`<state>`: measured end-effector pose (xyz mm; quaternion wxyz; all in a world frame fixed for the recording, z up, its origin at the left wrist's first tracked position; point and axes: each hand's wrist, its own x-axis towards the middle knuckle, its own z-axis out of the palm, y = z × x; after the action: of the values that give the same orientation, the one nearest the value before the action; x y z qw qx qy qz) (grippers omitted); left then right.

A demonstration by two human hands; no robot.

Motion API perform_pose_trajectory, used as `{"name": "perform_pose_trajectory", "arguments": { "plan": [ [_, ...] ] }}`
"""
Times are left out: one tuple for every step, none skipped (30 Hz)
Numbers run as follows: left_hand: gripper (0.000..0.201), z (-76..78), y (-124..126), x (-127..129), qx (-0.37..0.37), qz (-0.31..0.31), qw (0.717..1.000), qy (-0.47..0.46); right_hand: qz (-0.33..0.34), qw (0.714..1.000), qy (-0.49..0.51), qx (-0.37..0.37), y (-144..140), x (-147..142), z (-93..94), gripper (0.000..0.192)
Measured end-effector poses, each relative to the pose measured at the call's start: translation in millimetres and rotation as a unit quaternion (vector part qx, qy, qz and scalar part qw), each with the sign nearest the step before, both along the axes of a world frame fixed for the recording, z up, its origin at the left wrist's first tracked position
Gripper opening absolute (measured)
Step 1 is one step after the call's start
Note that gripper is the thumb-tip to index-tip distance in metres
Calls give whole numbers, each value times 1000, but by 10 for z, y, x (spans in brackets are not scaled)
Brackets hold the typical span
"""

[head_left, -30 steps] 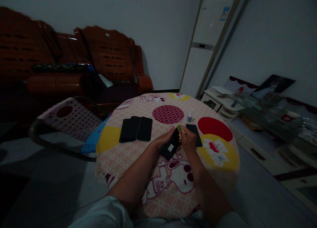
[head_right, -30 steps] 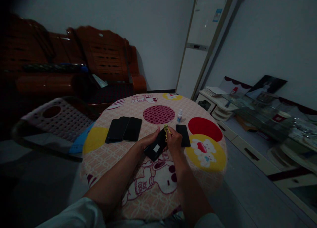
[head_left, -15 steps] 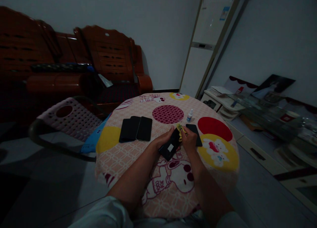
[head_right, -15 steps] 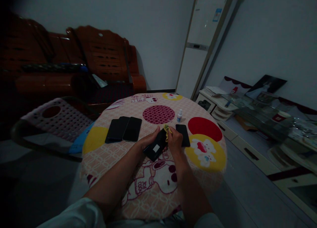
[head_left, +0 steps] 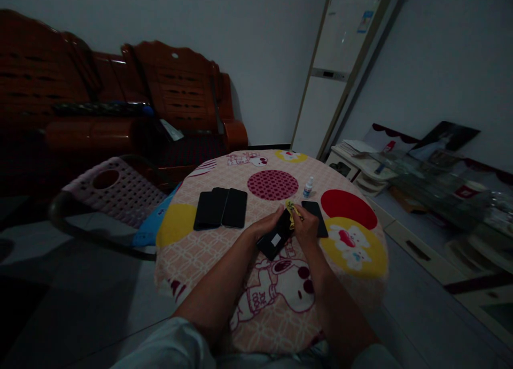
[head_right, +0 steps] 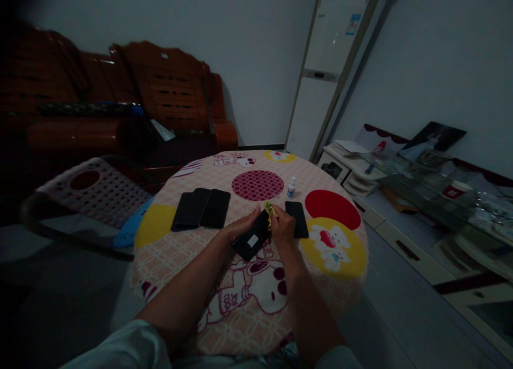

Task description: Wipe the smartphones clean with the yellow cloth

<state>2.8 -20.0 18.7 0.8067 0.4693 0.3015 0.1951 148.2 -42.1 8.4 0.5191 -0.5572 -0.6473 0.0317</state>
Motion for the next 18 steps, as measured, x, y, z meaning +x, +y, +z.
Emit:
{"name": "perform_pose_trajectory", "arguments": {
  "plan": [
    [85,-11,8,0,-4,-5,1000,-1,7,1000,1,5,4,-3,-9,27],
    [85,-23,20,-1,-7,-10,1000,-1,18,1000,-1,8,7,-9,-18,27],
    [86,-36,34,-3,-11,-11,1000,0,31,999,-6,10,8,-18,-28,27],
    [86,-48,48,-6,-15,-6,1000,2,48,999,-14,8,8,-31,-37,27],
    [85,-57,62,-9,-20,4,1000,5,67,997,-23,6,5,-45,-44,27],
    [85,-63,73,-12,-24,17,1000,7,85,996,-35,4,1,-61,-49,28],
    [85,-66,82,-17,-27,32,999,8,102,994,-47,4,-4,-76,-52,28],
    [85,-67,89,-21,-26,44,999,9,117,991,-58,3,-9,-89,-52,28],
    [84,-67,93,-24,-22,54,998,9,127,990,-67,3,-14,-98,-50,29],
    [84,-68,96,-27,-18,57,998,9,132,989,-72,3,-17,-104,-46,29],
    [84,-70,96,-28,-17,57,998,7,130,989,-73,0,-18,-104,-41,29],
    [84,-74,96,-27,-19,52,998,3,119,990,-71,-6,-18,-100,-35,29],
    [84,-80,94,-24,-24,42,999,-3,103,992,-67,-13,-17,-93,-28,29],
    [84,-86,91,-20,-29,30,999,-10,84,994,-63,-20,-15,-83,-21,29],
    [85,-91,87,-14,-34,18,999,-15,63,996,-59,-26,-13,-73,-16,29],
    [85,-94,81,-8,-38,11,999,-18,48,997,-57,-29,-11,-65,-12,29],
    [85,-95,75,-2,-39,9,999,-18,40,997,-56,-31,-11,-60,-10,30],
    [85,-92,69,2,-39,13,999,-14,41,997,-56,-31,-12,-59,-11,30]
  ]
}}
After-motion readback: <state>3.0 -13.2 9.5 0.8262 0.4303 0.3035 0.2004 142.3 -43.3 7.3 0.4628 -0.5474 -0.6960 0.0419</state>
